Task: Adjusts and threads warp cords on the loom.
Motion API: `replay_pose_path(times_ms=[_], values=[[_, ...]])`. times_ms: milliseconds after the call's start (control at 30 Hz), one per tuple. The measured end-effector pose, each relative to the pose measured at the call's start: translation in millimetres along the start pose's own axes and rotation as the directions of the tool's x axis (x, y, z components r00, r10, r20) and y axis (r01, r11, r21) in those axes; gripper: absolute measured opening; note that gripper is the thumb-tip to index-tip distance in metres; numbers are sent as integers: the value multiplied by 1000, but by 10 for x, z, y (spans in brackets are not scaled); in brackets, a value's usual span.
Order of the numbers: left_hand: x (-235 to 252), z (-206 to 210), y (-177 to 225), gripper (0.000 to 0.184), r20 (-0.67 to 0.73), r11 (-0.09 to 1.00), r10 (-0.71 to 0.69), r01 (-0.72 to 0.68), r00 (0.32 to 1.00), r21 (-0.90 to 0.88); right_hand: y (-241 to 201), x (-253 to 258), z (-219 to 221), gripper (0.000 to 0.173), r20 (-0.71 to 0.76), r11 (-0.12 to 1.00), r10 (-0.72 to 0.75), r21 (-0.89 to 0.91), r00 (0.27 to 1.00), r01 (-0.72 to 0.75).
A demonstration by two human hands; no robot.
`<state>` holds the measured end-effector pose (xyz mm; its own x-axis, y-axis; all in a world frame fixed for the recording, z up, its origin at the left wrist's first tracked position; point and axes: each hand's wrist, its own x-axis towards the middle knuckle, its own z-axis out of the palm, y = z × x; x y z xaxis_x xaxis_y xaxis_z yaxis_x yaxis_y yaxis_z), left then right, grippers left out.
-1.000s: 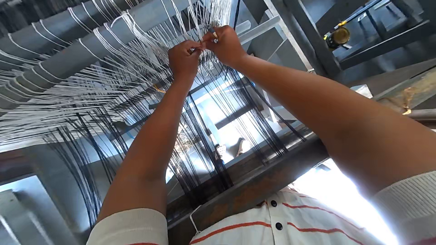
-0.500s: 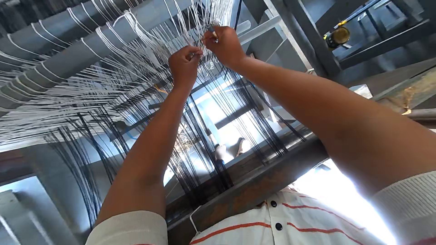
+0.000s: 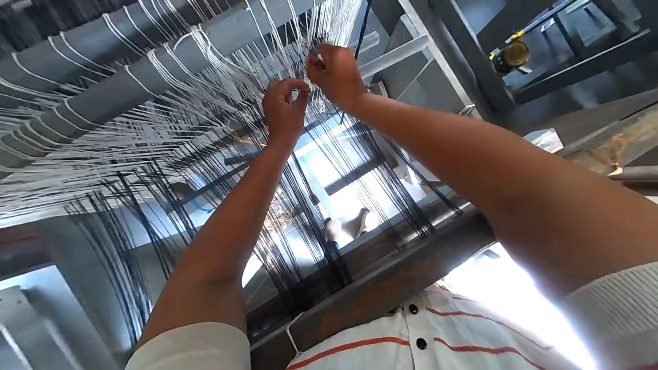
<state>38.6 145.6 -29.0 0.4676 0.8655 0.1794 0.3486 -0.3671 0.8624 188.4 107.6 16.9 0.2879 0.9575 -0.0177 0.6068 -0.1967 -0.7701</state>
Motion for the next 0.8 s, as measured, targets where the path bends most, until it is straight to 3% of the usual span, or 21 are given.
replay_pose_path(times_ms=[200,433,533,667,800], values=[[0,-32,-18,18,42,996,36,-32,998,-88,29,7,-13,19,22,999,-32,35,999,31],[4,-91,-27,14,58,974,53,-39,997,-225,50,31,38,13,11,976,-17,215,1000,14],[10,-171,14,20,125,918,-65,108,990,-381,93,43,98,11,-21,930,-6,368,1000,13],[13,-179,174,38,195,753,-326,379,925,-538,-13,-7,137,12,0,902,87,424,996,-79],[-26,-91,238,38,201,637,-438,461,876,-618,-106,-56,127,15,94,873,123,463,988,-153]])
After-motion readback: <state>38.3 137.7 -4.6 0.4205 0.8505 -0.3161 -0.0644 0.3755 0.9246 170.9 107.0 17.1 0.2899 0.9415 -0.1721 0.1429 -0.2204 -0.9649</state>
